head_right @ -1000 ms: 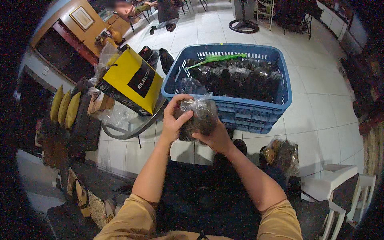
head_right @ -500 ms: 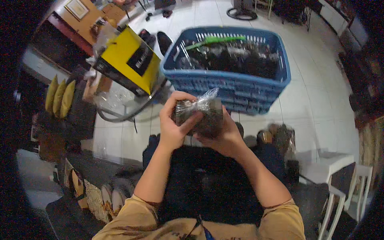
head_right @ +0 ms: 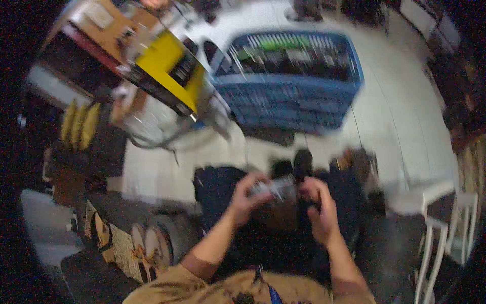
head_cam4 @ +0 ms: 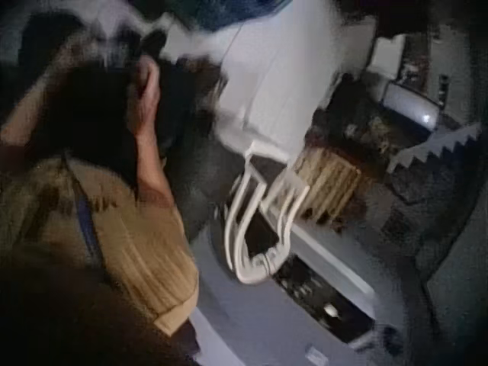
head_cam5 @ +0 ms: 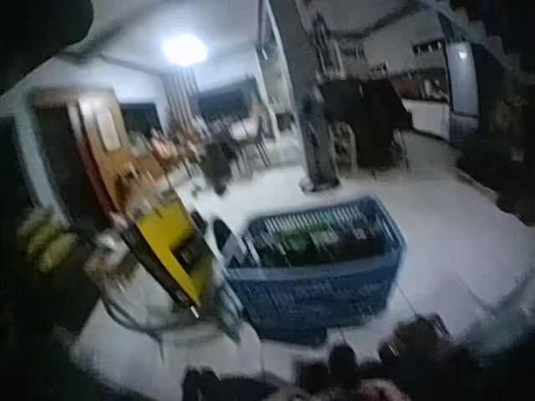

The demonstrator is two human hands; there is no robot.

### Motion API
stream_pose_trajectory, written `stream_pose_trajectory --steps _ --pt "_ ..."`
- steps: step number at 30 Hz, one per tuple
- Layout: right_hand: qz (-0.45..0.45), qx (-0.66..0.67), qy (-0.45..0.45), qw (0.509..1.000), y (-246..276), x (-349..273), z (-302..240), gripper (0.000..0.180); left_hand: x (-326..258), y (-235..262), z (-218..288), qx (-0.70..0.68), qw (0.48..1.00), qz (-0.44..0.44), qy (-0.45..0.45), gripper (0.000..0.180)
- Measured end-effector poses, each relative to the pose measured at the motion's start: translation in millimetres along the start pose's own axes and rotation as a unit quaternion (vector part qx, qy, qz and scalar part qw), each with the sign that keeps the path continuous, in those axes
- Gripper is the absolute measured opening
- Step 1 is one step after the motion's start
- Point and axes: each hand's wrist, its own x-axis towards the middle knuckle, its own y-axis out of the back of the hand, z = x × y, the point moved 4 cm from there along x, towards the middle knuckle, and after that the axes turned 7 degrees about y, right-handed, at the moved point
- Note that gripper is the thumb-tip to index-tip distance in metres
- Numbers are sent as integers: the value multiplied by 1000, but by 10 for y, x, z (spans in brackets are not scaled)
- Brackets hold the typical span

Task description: The person is lacing a leather boat shoe and adjusting the lace tension.

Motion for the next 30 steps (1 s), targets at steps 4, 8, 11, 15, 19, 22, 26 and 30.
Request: stream_pose_trajectory --steps 4,8,11,15,19,22,26,30 --pt "-68 -217 33 973 -152 174 -213 36 -218 -368 8 -26 994 -99 36 33" --pt "1 -142 -16 990 -76 194 -451 32 -274 -508 338 3 998 -22 -65 32" --pt "-62 -231 54 970 -164 366 -487 46 -199 -287 430 65 994 44 -76 32" --pt "-116 -253 85 957 -174 257 -364 30 30 -143 -245 -94 989 -115 19 36" --pt "-12 -334 114 936 237 -172 -110 22 309 -728 26 33 971 -224 -74 26" --pt "66 -399 167 899 411 -371 -11 21 338 -983 143 25 953 -281 -108 21" --pt "38 -396 158 904 255 -292 -89 18 170 -788 240 -26 958 -276 -78 23" --pt "45 -331 201 921 149 -168 -231 16 199 -594 101 -67 954 -291 -32 26"
